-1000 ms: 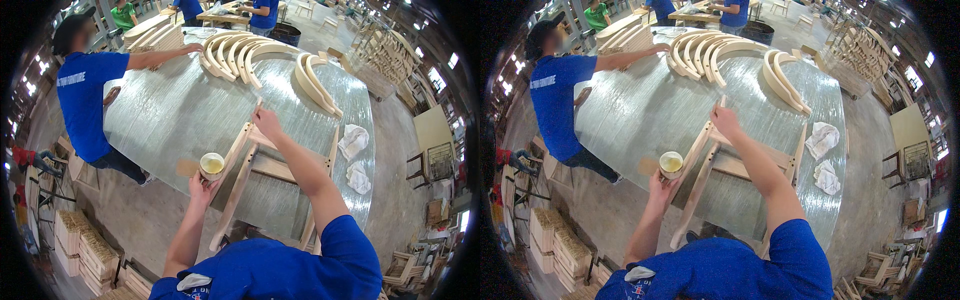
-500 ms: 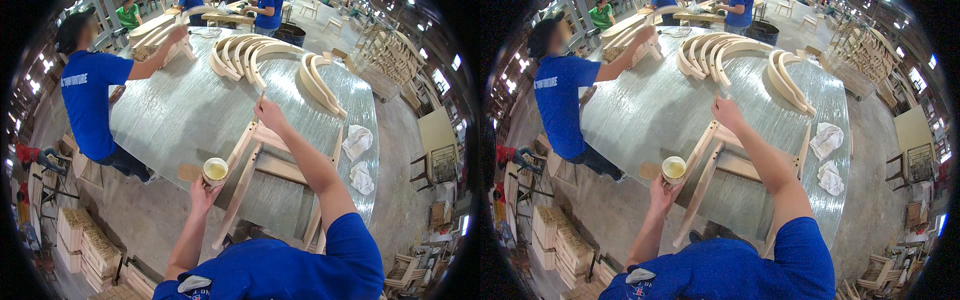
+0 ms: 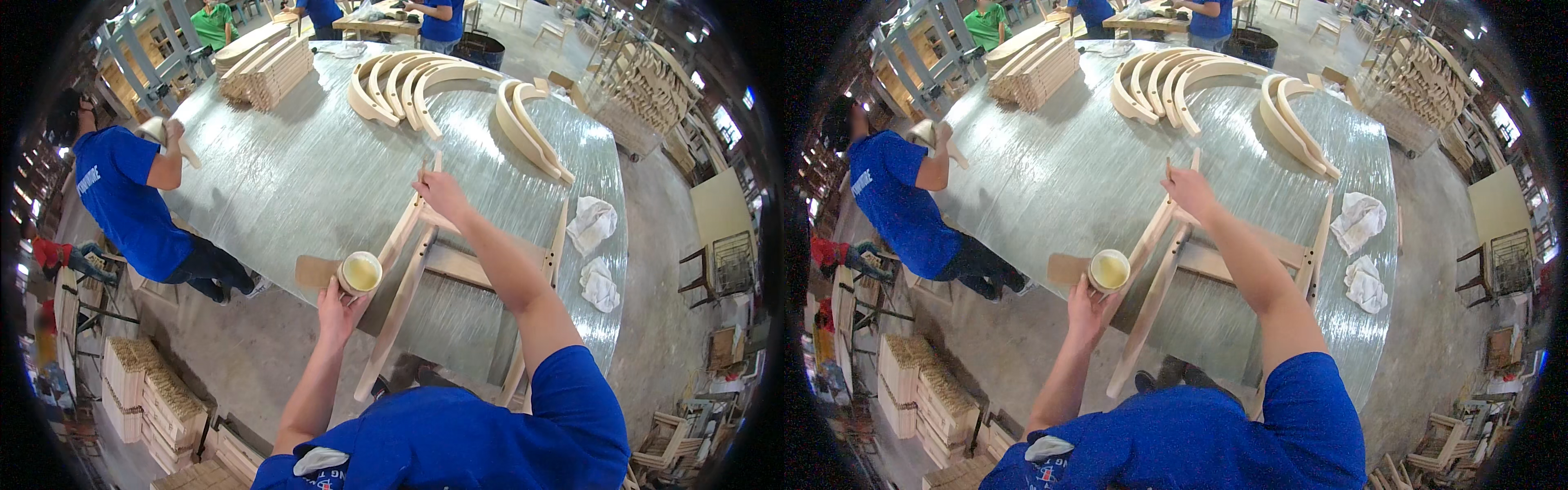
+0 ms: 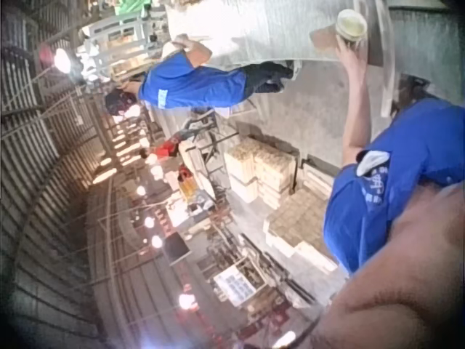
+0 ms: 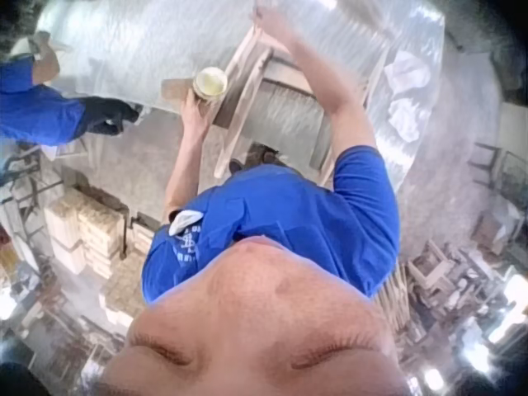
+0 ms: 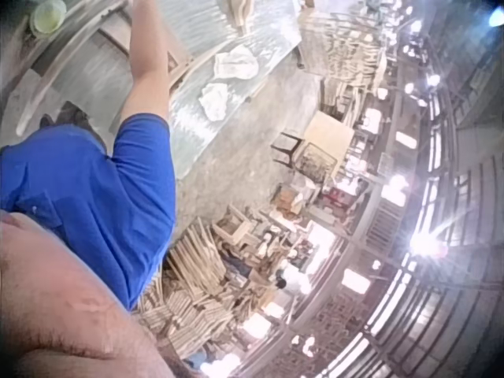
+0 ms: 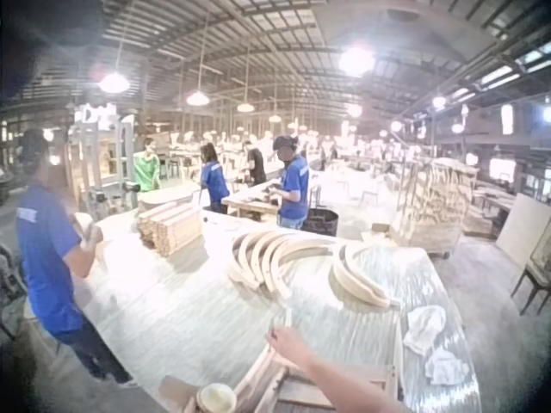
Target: The person applies glue to curved wooden chair parts using a small brush and a cup of yellow liquid. They repeatedly dip the brush, apply glue to edges and holes, then place the parts on a plastic-covered table. The person also handles a chair frame and applies glue to its joints.
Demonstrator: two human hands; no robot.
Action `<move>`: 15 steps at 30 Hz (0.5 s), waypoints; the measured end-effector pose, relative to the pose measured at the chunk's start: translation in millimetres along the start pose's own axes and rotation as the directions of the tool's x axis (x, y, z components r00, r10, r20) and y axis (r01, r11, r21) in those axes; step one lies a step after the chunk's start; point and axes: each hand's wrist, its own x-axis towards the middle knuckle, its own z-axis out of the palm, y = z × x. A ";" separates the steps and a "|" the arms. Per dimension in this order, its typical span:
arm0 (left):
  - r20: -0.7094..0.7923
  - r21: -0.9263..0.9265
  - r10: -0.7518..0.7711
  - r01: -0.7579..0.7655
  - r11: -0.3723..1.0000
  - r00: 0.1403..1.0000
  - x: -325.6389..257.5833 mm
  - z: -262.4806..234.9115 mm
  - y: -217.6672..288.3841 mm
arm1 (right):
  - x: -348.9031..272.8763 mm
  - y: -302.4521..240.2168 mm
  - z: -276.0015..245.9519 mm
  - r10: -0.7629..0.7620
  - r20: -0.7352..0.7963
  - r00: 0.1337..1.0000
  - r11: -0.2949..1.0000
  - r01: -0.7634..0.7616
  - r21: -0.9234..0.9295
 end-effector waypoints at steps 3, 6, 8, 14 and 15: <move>0.004 0.067 0.060 -0.060 0.996 0.998 11.9 18.2 4.7 | -15.8 -2.2 -16.5 0.034 -0.033 0.999 0.998 -0.032 0.052; -0.004 0.100 0.178 -0.176 0.979 0.984 18.9 23.5 8.8 | -46.1 -40.1 -34.7 0.116 -0.070 0.991 0.873 -0.068 0.484; 0.067 0.130 0.245 -0.252 0.959 0.967 25.3 27.9 11.9 | -68.9 -59.3 -39.1 0.164 -0.002 0.987 0.763 -0.125 0.634; 0.256 0.197 0.383 -0.435 0.878 0.888 13.0 61.9 25.1 | -116.1 -68.2 -24.5 0.236 -0.087 0.968 0.587 -0.071 0.807; 0.254 0.189 0.391 -0.442 0.877 0.885 9.4 66.2 27.9 | -119.9 -67.1 -23.5 0.258 -0.083 0.963 0.560 -0.079 0.824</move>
